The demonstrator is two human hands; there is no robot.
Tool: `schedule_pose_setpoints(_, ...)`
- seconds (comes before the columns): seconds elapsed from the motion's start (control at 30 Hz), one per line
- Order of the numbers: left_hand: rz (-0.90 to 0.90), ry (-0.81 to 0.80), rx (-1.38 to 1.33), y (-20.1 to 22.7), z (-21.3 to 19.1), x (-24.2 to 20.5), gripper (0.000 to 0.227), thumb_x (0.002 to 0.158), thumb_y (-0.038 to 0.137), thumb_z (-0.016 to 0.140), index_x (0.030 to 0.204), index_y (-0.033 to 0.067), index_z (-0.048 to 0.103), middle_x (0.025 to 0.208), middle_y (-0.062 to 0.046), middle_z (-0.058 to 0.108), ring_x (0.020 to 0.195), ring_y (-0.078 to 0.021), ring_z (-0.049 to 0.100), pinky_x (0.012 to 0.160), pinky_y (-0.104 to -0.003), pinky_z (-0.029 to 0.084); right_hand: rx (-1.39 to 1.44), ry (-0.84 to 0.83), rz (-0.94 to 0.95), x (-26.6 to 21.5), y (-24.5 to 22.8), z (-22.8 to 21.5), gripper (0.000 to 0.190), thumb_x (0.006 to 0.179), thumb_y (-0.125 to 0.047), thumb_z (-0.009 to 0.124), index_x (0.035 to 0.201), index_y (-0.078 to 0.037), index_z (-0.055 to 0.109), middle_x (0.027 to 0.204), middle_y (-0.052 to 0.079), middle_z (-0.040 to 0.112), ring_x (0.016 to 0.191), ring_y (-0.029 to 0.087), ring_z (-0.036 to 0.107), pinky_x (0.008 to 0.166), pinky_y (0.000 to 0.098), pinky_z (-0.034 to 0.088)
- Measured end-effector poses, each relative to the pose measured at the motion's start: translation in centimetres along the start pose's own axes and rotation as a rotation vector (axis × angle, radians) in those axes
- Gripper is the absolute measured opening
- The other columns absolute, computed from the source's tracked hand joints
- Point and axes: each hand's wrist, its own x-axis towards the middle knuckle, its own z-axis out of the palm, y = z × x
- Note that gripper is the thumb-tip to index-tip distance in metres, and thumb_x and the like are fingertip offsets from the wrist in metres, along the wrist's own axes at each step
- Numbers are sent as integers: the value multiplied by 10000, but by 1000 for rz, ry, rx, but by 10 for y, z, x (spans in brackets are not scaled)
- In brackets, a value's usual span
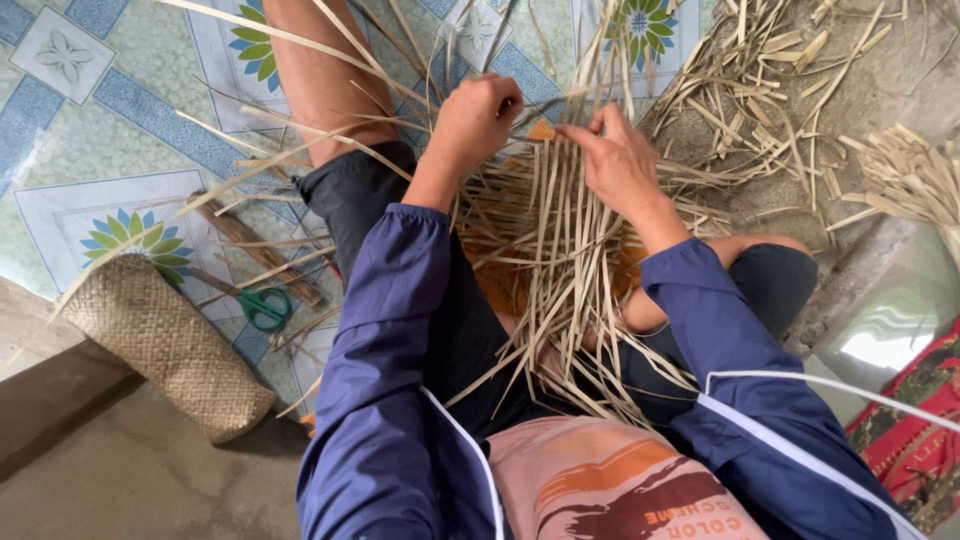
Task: A person is sitting on the floor weaving dried leaf strips into a mat or basket base.
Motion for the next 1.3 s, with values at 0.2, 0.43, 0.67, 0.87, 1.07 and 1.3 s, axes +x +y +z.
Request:
schedule_pose_setpoints(0.2,90,-123,-48,1,14,0,29,791,35,732,815,50,738,803,-61,729,585,-249,622,569,-355,514,48,47,-7,2,-24,-12,294,926,26,674,1150,-124,793,992,41,459,752,176,502,629,290,478)
schedule_pose_setpoints(0.43,-21,-157,-116,1,43,-2,71,822,34,655,893,34,649,760,-120,739,601,-340,653,568,-422,514,33,4,-105,6,-39,-1,265,779,-53,844,1029,-105,773,1050,29,538,928,197,565,855,326,529)
schedule_pose_setpoints(0.67,-28,-216,-121,-13,54,-4,197,780,38,762,950,64,666,835,-82,769,702,-321,719,629,-400,554,241,68,-36,7,-34,11,174,911,24,714,1082,-7,712,1049,115,730,913,227,659,809,319,549)
schedule_pose_setpoints(0.87,-46,-240,-196,-15,57,-1,194,746,51,784,924,57,707,769,-78,763,629,-284,694,592,-379,539,505,134,153,14,-48,-7,84,986,49,639,1057,14,612,803,93,716,591,194,597,538,333,422)
schedule_pose_setpoints(1.07,-70,-269,-279,-14,55,0,222,756,-25,720,967,41,703,773,-90,763,629,-258,710,589,-364,557,530,131,229,20,-45,-6,55,990,52,638,1021,14,615,761,101,702,599,182,607,544,320,441)
schedule_pose_setpoints(1.3,-72,-246,-180,-14,58,-1,324,700,102,836,995,75,704,766,-86,761,631,-288,699,592,-389,539,592,100,298,26,-33,7,66,977,31,658,1034,-4,658,877,81,724,728,159,652,641,283,507)
